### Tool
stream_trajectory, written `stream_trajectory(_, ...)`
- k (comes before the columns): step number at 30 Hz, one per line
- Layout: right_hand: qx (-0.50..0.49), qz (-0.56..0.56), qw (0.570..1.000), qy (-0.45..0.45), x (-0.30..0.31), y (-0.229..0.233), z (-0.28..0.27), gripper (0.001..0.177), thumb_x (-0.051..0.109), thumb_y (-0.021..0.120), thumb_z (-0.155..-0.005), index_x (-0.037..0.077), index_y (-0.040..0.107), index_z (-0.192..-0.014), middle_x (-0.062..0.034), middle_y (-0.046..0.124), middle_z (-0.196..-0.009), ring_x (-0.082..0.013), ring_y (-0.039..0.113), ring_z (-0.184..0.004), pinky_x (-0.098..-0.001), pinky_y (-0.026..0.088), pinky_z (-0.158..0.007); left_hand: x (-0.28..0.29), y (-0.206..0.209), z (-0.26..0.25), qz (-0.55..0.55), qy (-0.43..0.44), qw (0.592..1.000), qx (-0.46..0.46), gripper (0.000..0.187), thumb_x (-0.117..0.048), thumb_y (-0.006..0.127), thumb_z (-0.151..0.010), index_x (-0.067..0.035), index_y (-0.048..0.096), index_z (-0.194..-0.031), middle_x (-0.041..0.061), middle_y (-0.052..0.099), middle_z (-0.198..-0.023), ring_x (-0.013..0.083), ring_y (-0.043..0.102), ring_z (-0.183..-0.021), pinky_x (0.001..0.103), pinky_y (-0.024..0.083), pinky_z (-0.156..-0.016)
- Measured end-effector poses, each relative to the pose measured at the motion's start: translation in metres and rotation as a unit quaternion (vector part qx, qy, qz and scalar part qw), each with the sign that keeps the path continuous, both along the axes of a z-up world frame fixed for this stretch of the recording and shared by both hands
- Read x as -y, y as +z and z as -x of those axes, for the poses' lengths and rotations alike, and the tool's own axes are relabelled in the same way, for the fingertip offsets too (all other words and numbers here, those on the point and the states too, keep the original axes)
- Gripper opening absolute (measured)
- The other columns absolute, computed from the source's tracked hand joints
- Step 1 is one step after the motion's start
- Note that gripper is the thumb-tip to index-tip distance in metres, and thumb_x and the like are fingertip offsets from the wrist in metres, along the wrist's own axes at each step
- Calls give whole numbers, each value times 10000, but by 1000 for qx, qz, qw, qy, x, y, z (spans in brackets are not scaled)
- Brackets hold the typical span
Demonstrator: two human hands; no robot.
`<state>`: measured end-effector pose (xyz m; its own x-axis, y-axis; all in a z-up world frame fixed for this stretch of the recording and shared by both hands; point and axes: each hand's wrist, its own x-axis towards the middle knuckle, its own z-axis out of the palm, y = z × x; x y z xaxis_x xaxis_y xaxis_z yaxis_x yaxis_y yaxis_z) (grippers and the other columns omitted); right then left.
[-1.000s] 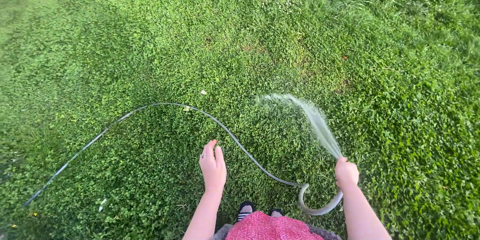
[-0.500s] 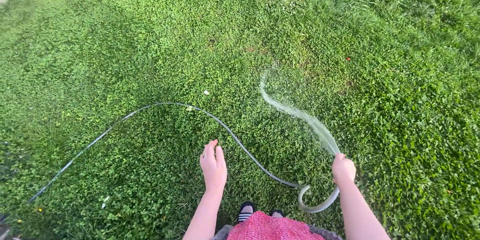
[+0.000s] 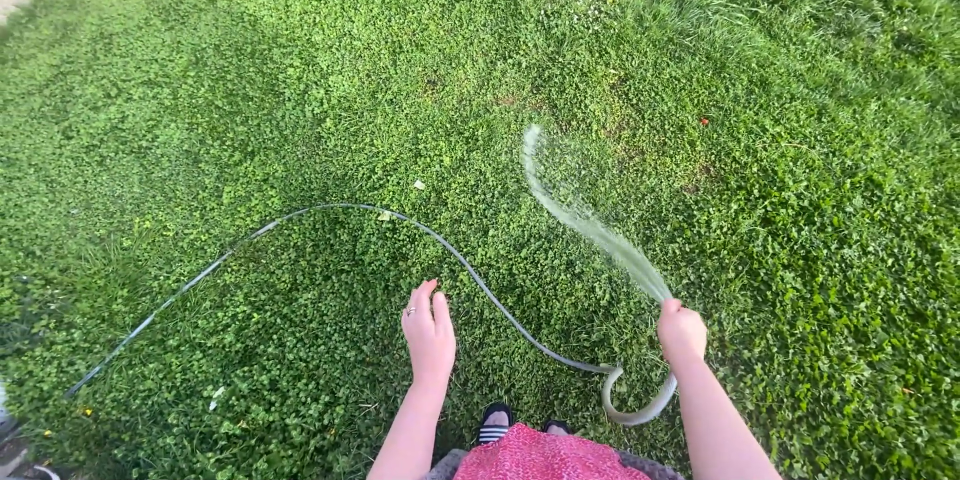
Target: The person holds a garden hose and directs a stream of water over a grassy yard. They move the hose back and forth by hand to distribute water across the grass and clover.
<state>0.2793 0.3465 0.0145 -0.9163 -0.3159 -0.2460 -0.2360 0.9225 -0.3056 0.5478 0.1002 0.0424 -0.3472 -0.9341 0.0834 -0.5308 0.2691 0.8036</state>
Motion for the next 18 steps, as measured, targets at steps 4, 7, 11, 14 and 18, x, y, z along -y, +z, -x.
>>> stream_trajectory(4,28,30,998,-43,4,-28,21,559,280,295,-1037,-89,715,-1044,-283,748,-909,-428,736,-942,-569,574,-861,3,-2,-3,-13,3,1000,1,368,-341,413,-1074,-164,584,-1347,110,563,-1432,356,445,-1402,569,220,-1178)
stream_trajectory(7,67,74,988,-115,3,-29,27,636,441,350,-1013,-30,772,-945,-269,754,-899,-435,718,-976,-588,545,-886,7,-10,-4,-2,0,1000,2,357,-331,420,-1072,-166,592,-1339,112,571,-1417,362,464,-1383,570,234,-1164)
stream_trajectory(11,43,65,991,-107,4,-26,26,609,322,316,-1047,-103,748,-986,-320,738,-953,-468,709,-992,-582,538,-908,8,-14,-7,-2,3,1000,0,361,-332,411,-1079,-160,589,-1341,113,575,-1413,358,474,-1376,574,235,-1165)
stream_trajectory(14,45,86,987,-130,5,-34,32,622,369,345,-1029,-89,762,-974,-312,741,-949,-470,698,-1009,-583,526,-913,9,-15,-7,-7,5,1000,-1,360,-329,415,-1078,-155,591,-1340,114,572,-1418,359,466,-1383,579,223,-1171)
stream_trajectory(18,61,99,984,-135,13,-20,27,608,362,341,-1027,-80,757,-1025,-299,741,-979,-466,694,-1027,-580,515,-940,10,-9,-7,-9,7,1000,-1,359,-320,420,-1074,-144,593,-1334,123,572,-1420,366,465,-1385,578,225,-1170)
